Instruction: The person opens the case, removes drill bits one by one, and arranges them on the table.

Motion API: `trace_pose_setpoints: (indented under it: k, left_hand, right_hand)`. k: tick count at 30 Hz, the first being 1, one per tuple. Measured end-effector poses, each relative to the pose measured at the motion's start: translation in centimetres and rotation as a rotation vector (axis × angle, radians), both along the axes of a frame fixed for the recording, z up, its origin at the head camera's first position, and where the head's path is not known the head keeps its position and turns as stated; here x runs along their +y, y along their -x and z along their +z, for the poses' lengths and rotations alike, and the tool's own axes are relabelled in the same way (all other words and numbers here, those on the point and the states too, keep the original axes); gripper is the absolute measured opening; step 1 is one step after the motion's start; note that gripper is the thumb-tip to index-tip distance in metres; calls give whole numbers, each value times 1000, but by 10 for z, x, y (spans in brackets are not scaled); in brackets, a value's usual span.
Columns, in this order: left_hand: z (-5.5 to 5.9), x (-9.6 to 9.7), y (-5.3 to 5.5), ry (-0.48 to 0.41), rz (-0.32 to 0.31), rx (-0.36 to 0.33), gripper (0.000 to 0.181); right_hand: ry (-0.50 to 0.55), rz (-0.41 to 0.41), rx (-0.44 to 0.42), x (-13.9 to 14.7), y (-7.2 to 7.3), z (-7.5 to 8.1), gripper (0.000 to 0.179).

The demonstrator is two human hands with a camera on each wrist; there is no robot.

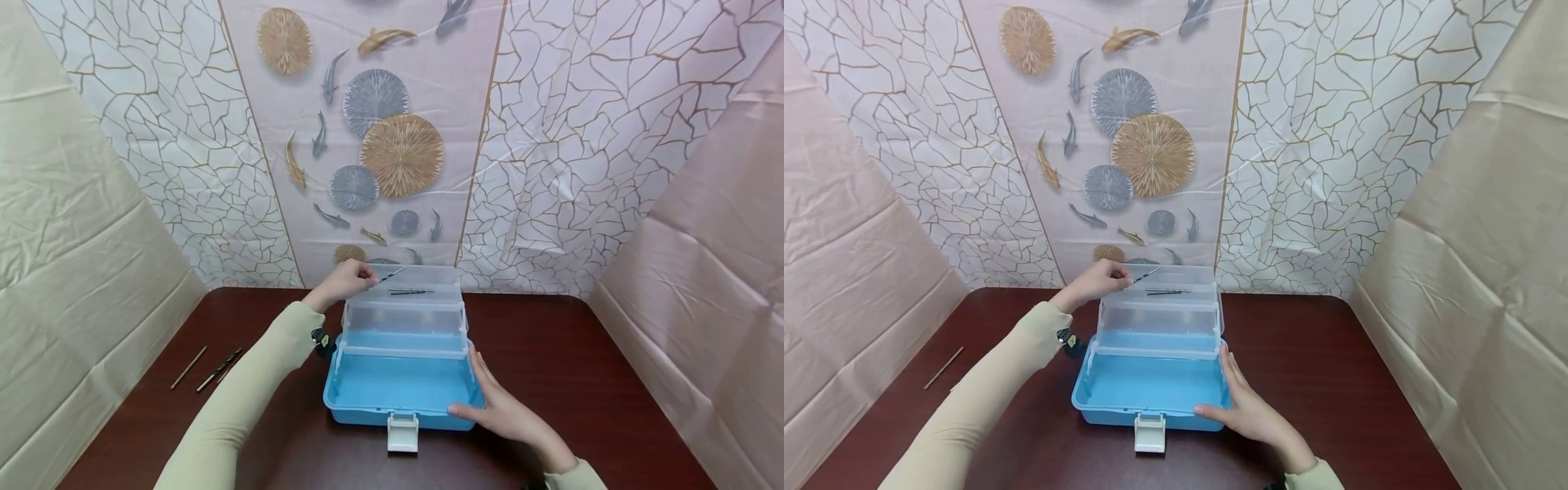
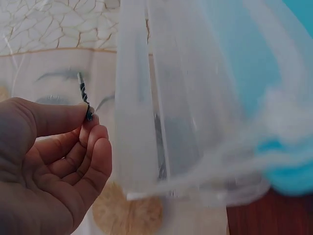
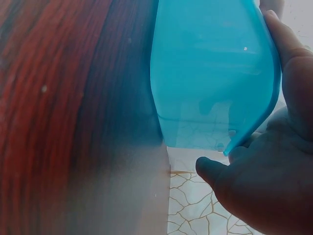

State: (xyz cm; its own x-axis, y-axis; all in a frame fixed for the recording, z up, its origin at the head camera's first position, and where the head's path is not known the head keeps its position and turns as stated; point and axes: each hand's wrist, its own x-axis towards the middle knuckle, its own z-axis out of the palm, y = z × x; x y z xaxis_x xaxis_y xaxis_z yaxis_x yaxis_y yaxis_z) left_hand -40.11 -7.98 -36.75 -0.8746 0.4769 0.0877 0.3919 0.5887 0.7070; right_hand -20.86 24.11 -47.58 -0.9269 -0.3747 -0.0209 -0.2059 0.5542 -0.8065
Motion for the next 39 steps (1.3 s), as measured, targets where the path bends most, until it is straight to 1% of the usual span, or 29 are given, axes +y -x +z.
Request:
trace_pose_setpoints:
  k: [5, 8, 13, 19, 24, 30, 35, 39]
  left_hand:
    - [6, -20, 0, -21, 48, 36, 22]
    - [12, -33, -4, -19, 65, 44, 22]
    - [19, -56, -9, -11, 105, 62, 17]
    - [22, -86, -15, -8, 160, 65, 16]
    - [22, -110, -20, 12, 208, 96, 17]
    - [26, -138, -31, 54, 264, 122, 17]
    - [31, -158, -44, 80, 290, 150, 20]
    - [35, -172, -57, 96, 294, 165, 21]
  right_hand:
    - [2, -11, -10, 1, 1, -2, 115]
    - [-5, -13, -4, 1, 1, -3, 115]
    - [-7, -14, 3, 1, 1, -4, 114]
    - [-1, -4, 2, 0, 2, -5, 114]
    - [-1, -2, -7, 0, 2, -5, 114]
    - [-5, -3, -6, -1, 1, -5, 114]
    - [1, 0, -16, 0, 1, -5, 114]
    - [7, 4, -24, 1, 2, -5, 113]
